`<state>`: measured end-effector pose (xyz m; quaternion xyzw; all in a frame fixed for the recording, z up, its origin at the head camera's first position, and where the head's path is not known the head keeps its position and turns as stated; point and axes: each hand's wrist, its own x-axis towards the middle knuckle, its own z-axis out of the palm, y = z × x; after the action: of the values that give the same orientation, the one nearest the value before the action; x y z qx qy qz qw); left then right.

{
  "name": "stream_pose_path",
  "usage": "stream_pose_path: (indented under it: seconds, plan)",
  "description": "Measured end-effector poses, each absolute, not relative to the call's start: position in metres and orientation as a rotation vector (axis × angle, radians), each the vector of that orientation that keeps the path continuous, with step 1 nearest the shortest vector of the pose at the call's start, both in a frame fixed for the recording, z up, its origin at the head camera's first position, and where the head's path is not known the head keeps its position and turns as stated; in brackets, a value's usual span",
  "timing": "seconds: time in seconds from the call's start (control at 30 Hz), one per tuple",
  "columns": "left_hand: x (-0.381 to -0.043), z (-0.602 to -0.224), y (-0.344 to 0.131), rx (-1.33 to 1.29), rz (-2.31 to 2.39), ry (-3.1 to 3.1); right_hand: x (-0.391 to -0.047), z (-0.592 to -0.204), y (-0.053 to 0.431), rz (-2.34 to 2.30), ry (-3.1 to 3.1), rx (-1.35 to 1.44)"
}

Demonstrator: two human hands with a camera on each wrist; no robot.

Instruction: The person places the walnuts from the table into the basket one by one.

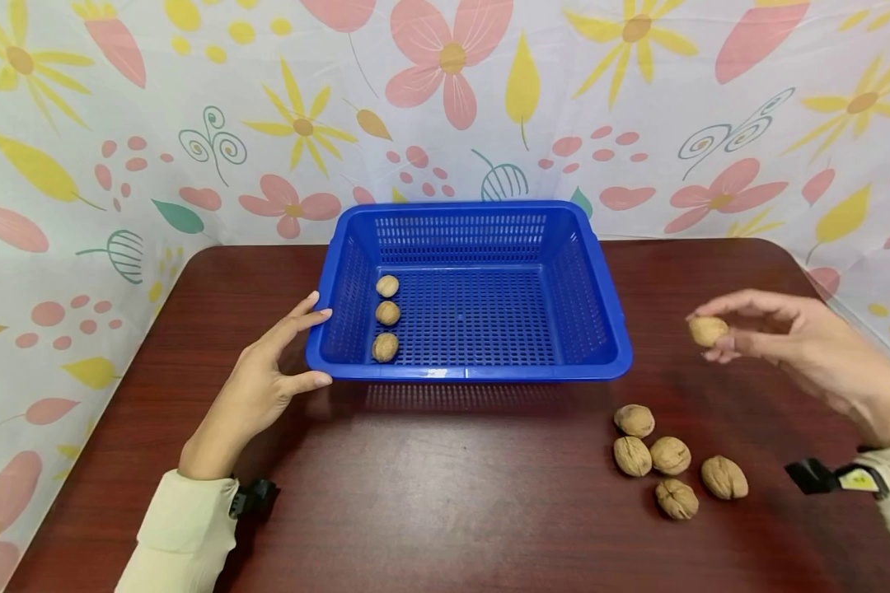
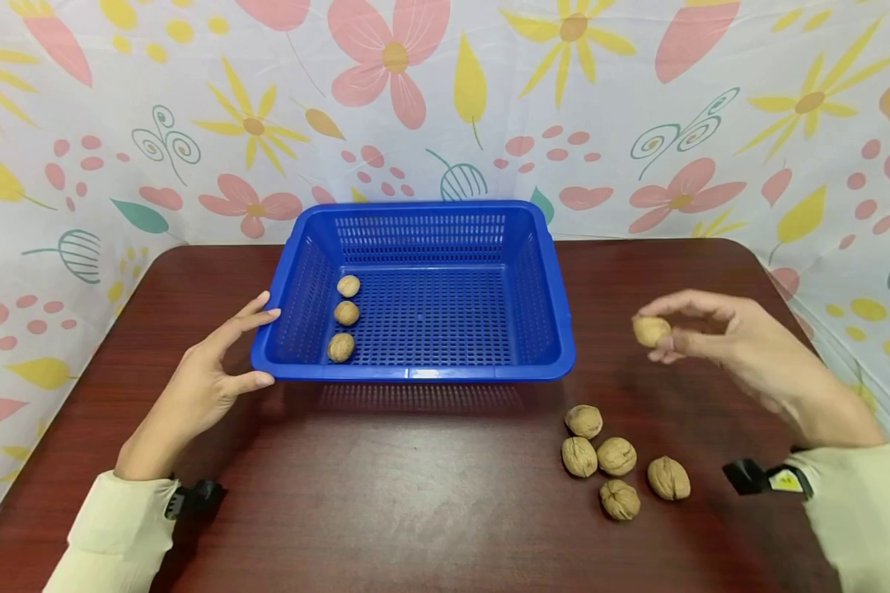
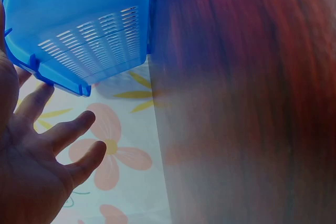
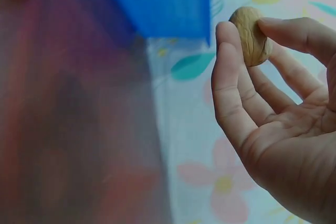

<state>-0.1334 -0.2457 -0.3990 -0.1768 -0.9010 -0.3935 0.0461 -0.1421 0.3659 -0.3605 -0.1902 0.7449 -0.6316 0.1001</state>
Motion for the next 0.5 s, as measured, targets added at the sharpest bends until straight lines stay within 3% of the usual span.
stream_pose_path:
  seconds: [0.23,0.5]
  plan:
    - [-0.133,-0.398,-0.246,-0.542,-1.199,-2.749,-0.181,-0.317,0.329,-1.917,2.01,-0.703]
    - [-0.133,-0.399,-0.246,-0.553,-1.195,-2.739,-0.215,-0.278,0.254,-1.798,1.971,-0.663]
